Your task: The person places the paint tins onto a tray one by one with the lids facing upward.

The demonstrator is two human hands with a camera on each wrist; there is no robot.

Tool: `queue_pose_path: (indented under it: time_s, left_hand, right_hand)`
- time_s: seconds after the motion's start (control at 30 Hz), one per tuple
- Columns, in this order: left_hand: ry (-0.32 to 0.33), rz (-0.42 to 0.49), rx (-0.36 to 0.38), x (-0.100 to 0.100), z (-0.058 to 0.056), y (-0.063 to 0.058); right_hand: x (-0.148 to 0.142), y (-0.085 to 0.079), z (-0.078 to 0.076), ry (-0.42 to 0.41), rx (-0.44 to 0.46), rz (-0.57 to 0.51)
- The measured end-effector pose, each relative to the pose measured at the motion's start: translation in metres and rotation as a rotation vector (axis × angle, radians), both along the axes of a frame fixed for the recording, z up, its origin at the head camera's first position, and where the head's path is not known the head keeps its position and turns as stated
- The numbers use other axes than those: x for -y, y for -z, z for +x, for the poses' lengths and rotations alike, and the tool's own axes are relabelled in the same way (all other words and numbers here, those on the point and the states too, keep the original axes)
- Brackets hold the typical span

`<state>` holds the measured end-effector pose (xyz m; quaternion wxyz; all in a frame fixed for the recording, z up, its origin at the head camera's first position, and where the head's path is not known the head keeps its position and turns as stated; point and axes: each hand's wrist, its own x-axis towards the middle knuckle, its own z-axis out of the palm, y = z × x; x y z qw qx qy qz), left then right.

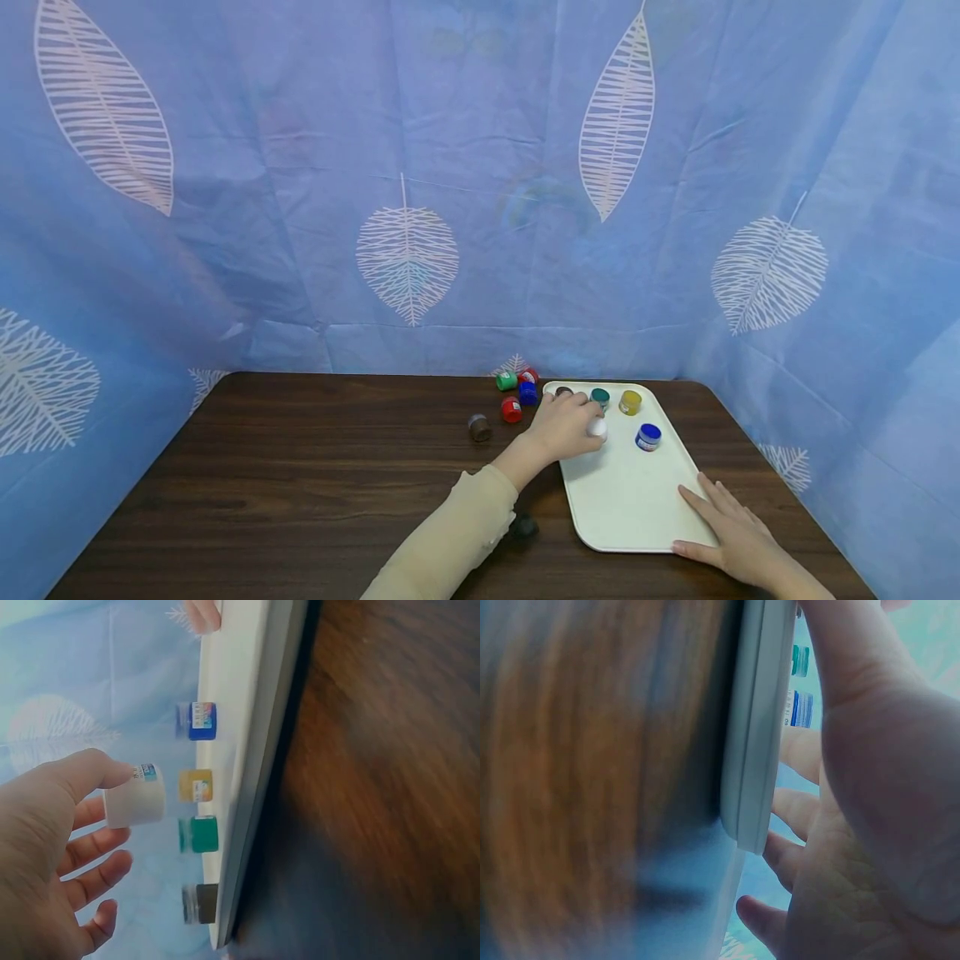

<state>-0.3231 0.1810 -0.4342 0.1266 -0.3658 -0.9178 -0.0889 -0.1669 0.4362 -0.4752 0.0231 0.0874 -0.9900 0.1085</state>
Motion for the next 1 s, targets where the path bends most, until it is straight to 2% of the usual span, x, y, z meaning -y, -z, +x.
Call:
queue_pose_path:
  time_s: [0.63,1.0]
  left_hand:
    - [-0.039,-0.085,0.095,-0.036,-0.01,0.009]
    - [-0.061,-0.145,0.106,-0.048,-0.014,0.015]
  right_hand:
    - [0.0,-0.001,0.001,0.015,0.001,0.004]
    - [0.001,0.0,0.001,0.022,0.005,-0.002]
